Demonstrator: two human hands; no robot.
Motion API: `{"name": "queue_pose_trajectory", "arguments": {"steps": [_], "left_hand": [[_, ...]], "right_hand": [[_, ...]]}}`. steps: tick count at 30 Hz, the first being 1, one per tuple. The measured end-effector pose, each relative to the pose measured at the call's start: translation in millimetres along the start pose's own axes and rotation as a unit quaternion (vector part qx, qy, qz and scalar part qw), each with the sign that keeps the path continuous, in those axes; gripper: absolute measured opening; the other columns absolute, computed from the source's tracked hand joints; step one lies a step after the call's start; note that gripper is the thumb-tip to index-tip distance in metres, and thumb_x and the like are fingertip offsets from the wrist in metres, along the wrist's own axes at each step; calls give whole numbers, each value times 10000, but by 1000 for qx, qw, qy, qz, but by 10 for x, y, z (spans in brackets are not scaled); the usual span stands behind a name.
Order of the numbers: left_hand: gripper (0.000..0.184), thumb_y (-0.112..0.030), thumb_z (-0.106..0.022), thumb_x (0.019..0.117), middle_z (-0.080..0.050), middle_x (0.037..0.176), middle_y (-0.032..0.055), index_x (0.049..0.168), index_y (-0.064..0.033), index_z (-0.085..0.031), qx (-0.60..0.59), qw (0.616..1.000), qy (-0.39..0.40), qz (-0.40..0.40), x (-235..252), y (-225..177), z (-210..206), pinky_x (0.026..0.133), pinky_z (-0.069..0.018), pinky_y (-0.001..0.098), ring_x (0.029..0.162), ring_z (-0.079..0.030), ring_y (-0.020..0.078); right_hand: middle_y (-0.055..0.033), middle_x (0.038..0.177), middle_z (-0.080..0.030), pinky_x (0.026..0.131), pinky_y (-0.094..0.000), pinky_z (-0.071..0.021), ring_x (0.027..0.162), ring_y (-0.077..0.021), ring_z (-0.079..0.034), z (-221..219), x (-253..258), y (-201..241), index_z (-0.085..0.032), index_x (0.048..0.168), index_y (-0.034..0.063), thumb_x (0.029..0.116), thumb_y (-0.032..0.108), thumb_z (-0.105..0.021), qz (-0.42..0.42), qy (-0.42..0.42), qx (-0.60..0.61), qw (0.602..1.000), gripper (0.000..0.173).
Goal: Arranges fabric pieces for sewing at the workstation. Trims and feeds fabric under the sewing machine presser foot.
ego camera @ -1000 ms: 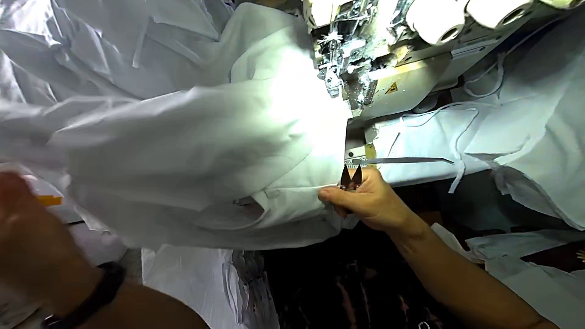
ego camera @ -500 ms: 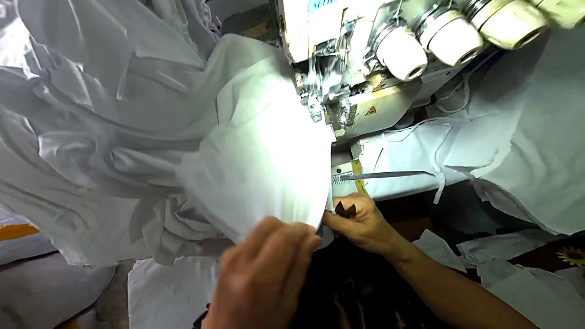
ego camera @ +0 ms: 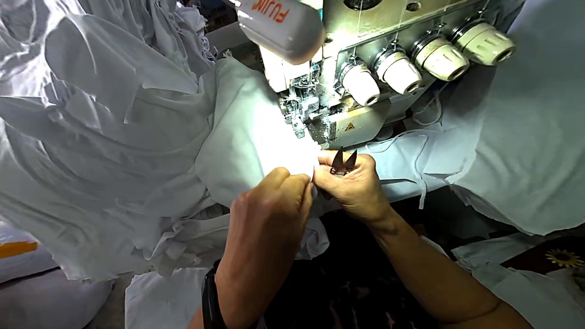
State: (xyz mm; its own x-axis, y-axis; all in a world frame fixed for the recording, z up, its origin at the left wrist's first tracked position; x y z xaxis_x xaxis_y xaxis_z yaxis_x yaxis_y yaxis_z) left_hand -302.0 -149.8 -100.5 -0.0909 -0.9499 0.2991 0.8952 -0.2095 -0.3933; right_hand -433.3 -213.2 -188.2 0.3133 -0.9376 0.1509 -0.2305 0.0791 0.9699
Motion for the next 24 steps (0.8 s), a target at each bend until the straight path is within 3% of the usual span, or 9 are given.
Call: {"name": "queue_pose_trajectory", "arguments": {"steps": [1,2,3,4,6,7,14,20,24], "left_hand": [[177,-121,-626,938,-541,659,0,866,-65,-778,13,1000,-3,-4,-21,-29,-13,464,-367,203,538,-489,71],[180,-117,-624,936,-544,659,8,869,-66,-783,26,1000,-4,-6,-37,-39,-33,456,-367,214,531,-496,83],[179,-116,-625,936,-548,664,15,878,-66,-787,36,999,-4,-7,-42,-34,-59,451,-371,222,527,-504,95],[175,-114,-628,934,-554,671,21,888,-66,-790,41,999,-4,-5,-38,-22,-88,448,-375,232,525,-511,105],[163,-107,-639,936,-568,687,39,920,-56,-794,49,999,-1,1,15,2,-145,445,-392,264,526,-532,134],[157,-97,-643,939,-567,690,53,926,-41,-789,52,999,-3,4,54,13,-173,442,-396,281,524,-536,153],[113,-43,-665,926,-572,693,95,910,7,-765,80,996,-41,24,153,-55,-290,438,-415,310,529,-565,202],[103,-47,-672,919,-549,688,84,889,13,-750,73,994,-69,45,-95,-136,-318,450,-414,276,530,-538,176],[112,-56,-662,915,-645,770,144,882,12,-744,117,987,-34,103,-325,74,-330,566,-509,426,699,-655,309]], "right_hand": [[66,700,-654,501,-129,-481,535,32,-543,9,-32,26,-671,1244,-21,840,-31,-689,1,-4,-33,999,404],[72,710,-637,516,-118,-483,545,37,-541,12,-72,36,-568,1403,-35,827,-23,-697,-17,-6,-59,998,590],[77,687,-610,514,-114,-473,536,36,-531,13,-118,25,-536,1436,-37,817,-18,-711,-41,-13,-67,997,644],[84,648,-594,496,-117,-459,514,37,-519,12,-166,-3,-611,1339,-29,807,-15,-724,-61,-27,-61,996,544],[100,590,-594,467,-121,-437,483,51,-509,15,-199,-58,-714,905,62,822,8,-724,-81,-40,-59,994,100],[104,585,-596,465,-118,-436,481,57,-507,20,-188,-71,-709,813,85,841,17,-721,-77,-40,-64,994,74],[111,573,-555,461,-104,-409,480,74,-476,4,-71,-50,-681,769,84,907,21,-654,1,-39,-93,995,155],[113,562,-538,462,-98,-386,480,83,-456,55,-119,-26,-682,746,75,913,28,-660,2,1,-107,994,174],[101,534,-490,447,-92,-337,474,86,-414,133,-155,-31,-611,644,81,895,60,-690,35,91,-126,987,264]]}}
Point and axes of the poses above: each hand's wrist, its own x-axis towards the middle knuckle, its own z-axis out of the back of the hand, y = z × x, the point moved 3 cm from there along x, towards the middle knuckle
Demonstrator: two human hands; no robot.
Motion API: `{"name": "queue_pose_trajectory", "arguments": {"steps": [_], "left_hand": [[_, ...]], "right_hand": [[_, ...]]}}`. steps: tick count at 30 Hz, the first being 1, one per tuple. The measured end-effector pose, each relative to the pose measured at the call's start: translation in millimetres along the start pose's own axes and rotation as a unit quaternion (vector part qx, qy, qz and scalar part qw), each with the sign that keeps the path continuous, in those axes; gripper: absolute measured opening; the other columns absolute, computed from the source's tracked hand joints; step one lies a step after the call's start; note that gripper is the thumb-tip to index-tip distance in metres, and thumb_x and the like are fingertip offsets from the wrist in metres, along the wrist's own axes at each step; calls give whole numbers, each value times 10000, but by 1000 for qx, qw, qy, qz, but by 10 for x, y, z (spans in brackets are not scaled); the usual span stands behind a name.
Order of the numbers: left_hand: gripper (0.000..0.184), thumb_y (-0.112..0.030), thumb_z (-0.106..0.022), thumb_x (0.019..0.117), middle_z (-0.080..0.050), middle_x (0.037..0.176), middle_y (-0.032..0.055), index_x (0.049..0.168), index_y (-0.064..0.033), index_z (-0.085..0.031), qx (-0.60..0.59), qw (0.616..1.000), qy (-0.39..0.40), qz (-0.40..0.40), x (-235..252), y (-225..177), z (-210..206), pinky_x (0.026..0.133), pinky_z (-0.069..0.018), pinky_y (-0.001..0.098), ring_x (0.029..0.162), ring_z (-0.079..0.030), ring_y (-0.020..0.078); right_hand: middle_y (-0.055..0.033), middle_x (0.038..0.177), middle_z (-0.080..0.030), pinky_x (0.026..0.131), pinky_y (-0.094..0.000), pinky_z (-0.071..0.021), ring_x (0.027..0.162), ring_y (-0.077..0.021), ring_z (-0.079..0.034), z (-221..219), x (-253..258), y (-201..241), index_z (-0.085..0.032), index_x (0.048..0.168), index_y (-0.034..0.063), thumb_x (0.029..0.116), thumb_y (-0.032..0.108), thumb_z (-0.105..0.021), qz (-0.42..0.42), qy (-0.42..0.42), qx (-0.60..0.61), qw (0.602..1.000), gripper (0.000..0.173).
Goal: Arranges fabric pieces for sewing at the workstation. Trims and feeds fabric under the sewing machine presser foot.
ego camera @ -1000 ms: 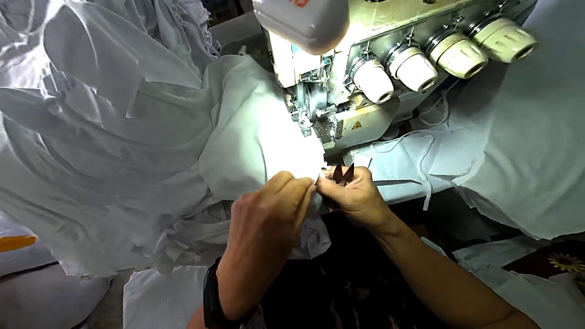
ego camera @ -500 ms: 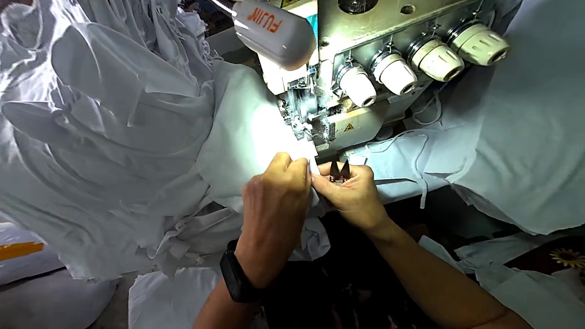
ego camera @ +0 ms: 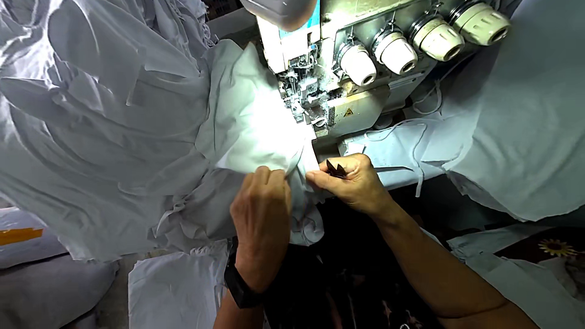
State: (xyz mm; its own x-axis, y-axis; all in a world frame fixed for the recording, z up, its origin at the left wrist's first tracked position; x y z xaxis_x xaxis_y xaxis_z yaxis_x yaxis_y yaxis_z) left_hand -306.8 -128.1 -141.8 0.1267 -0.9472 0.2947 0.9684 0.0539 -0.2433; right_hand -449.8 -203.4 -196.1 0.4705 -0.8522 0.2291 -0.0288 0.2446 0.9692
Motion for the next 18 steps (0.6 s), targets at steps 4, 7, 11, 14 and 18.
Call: {"name": "queue_pose_trajectory", "arguments": {"steps": [4,7,11,14,18], "left_hand": [[125,-105,-636,952,-697,1032,138,933,-49,-746,-67,990,-101,-68,-160,130,-64,966,-408,462,1069,-626,281],[76,-141,-640,990,-726,1013,66,949,-91,-679,-150,970,-144,-122,-197,106,-75,1163,-262,484,1113,-653,147],[134,-107,-620,1017,-714,941,84,979,-5,-697,-232,955,-158,-91,-3,277,-149,1090,-397,397,953,-665,108],[157,-123,-582,1042,-702,995,70,1000,-5,-677,-262,952,-130,-90,142,359,-140,1031,-429,370,1002,-645,98],[162,-155,-642,1008,-692,882,59,902,-43,-691,-261,945,-84,-177,-5,155,-5,1109,-376,419,905,-659,106]], "right_hand": [[96,574,-618,501,-118,-471,518,56,-557,4,-53,-58,-634,632,131,836,1,-714,-47,94,178,978,255],[69,626,-614,474,-142,-437,520,22,-525,-2,-67,-72,-619,653,136,768,-13,-738,-62,39,216,974,223],[16,614,-657,388,-150,-433,428,-4,-528,5,-71,-24,-663,903,96,781,-93,-701,-201,40,299,932,228],[9,550,-614,392,-151,-424,409,-8,-503,-2,-80,-18,-647,710,101,761,-96,-731,-204,36,303,930,220],[54,621,-602,417,-144,-444,459,1,-510,30,-123,2,-612,844,140,722,-78,-774,-129,-21,226,965,297]]}}
Point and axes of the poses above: each hand's wrist, its own x-axis towards the middle knuckle, its own z-axis out of the back of the hand, y = z × x, the point moved 3 cm from there along x, towards the middle knuckle
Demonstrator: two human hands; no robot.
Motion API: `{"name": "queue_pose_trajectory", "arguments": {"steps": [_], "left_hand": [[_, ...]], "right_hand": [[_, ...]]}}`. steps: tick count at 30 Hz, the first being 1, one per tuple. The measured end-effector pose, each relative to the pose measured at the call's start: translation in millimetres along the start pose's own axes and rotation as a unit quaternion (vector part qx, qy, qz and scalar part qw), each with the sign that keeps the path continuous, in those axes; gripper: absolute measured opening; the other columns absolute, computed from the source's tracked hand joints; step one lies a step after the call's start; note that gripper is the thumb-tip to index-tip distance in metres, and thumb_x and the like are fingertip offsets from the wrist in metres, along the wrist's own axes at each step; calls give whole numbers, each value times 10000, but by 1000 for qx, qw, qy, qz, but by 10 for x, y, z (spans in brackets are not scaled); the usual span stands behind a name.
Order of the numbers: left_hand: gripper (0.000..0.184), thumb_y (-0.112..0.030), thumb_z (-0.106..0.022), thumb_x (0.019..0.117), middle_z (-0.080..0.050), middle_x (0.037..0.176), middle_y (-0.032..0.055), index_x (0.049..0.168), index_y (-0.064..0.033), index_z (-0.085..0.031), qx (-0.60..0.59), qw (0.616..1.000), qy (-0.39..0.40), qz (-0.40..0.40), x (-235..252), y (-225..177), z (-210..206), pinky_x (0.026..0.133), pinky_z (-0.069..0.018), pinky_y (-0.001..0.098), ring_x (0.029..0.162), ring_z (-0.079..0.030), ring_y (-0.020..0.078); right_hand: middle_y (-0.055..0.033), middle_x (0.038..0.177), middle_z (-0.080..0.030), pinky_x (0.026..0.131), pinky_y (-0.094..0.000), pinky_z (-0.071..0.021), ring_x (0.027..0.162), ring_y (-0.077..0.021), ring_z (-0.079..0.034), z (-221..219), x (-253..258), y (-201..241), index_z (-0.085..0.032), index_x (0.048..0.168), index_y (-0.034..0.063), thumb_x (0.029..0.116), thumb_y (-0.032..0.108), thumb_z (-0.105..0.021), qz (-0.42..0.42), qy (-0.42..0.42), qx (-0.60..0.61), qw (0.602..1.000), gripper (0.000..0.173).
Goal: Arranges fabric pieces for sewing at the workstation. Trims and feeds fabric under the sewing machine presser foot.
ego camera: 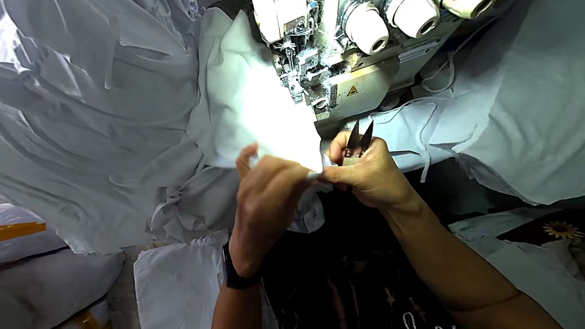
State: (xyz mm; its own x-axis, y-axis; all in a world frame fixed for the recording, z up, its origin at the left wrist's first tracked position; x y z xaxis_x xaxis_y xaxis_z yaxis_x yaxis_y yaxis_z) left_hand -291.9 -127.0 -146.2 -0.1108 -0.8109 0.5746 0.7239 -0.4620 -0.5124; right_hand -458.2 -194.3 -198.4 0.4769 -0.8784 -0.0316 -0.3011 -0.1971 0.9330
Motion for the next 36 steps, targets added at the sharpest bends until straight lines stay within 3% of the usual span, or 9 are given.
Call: {"name": "queue_pose_trajectory", "arguments": {"steps": [3,6,11,15,17,20,24,30,36], "left_hand": [[136,-111,-656,987,-663,819,78,902,-44,-738,42,999,24,-14,-108,-91,-74,1048,-357,418,829,-624,152],[103,-85,-657,983,-699,921,91,943,-53,-746,44,999,20,-3,-162,-104,-118,1057,-381,408,969,-655,169],[93,-46,-673,960,-689,819,81,930,-40,-761,29,999,40,-13,-159,-209,-103,1000,-400,385,832,-640,150],[111,-92,-674,948,-639,769,58,910,-58,-773,26,999,30,-29,-190,-198,-153,990,-387,405,802,-607,161],[128,-239,-705,905,-646,1041,35,980,-144,-665,49,997,-54,-7,-359,-96,-310,1138,-312,429,1110,-589,145],[403,-389,-647,951,-469,1486,119,1233,-157,-477,214,964,-138,72,-531,277,-518,1224,-126,560,1509,-302,247],[388,-146,-640,935,-435,1550,220,1297,-92,-512,290,944,-139,75,-273,429,-241,1213,-135,593,1545,-233,365],[369,71,-515,943,-715,1283,112,1208,-45,-744,166,981,103,-3,408,390,38,1102,-234,782,1288,-619,352],[503,146,-446,855,-657,1381,132,1253,-5,-713,109,983,142,32,732,737,114,1176,-299,630,1369,-553,335]], "right_hand": [[46,719,-704,478,-130,-502,542,3,-613,-30,-122,66,-591,1284,80,765,-84,-743,26,25,-63,997,565],[59,766,-708,541,-110,-525,590,20,-621,-47,-210,72,-546,1381,49,774,-35,-781,66,39,-128,989,656],[51,744,-672,588,-100,-510,618,38,-591,-79,-293,112,-420,1486,-43,844,-31,-684,124,72,-196,970,695],[-12,776,-682,598,-72,-475,632,61,-558,-66,-293,205,-643,1186,-117,805,-44,-606,208,99,-302,925,390],[-27,750,-688,621,-66,-477,649,66,-572,-69,-288,287,-734,979,-63,833,-8,-649,253,96,-339,901,177],[-40,750,-707,668,-66,-496,682,68,-604,-83,-206,222,-747,891,-43,884,27,-684,246,75,-313,914,94],[-43,730,-710,649,-105,-521,662,42,-629,-96,57,17,-750,859,-47,878,27,-684,213,25,-276,937,101],[-28,741,-715,582,-132,-510,611,33,-607,-119,421,123,-765,892,-23,875,43,-708,272,-68,-310,908,88],[-63,716,-699,546,-177,-499,579,-27,-593,-161,409,-12,-758,909,-32,896,53,-683,330,-102,-350,871,115]]}}
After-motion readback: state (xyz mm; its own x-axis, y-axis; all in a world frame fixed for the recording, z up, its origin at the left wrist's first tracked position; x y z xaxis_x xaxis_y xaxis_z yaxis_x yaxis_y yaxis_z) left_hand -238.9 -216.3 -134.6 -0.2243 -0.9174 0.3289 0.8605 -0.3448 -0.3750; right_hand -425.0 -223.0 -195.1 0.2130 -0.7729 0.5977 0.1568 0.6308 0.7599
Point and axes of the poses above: each hand's wrist, its own x-axis towards the middle knuckle, its own z-axis out of the back of the hand, y = z × x, the point moved 3 cm from there along x, towards the middle knuckle
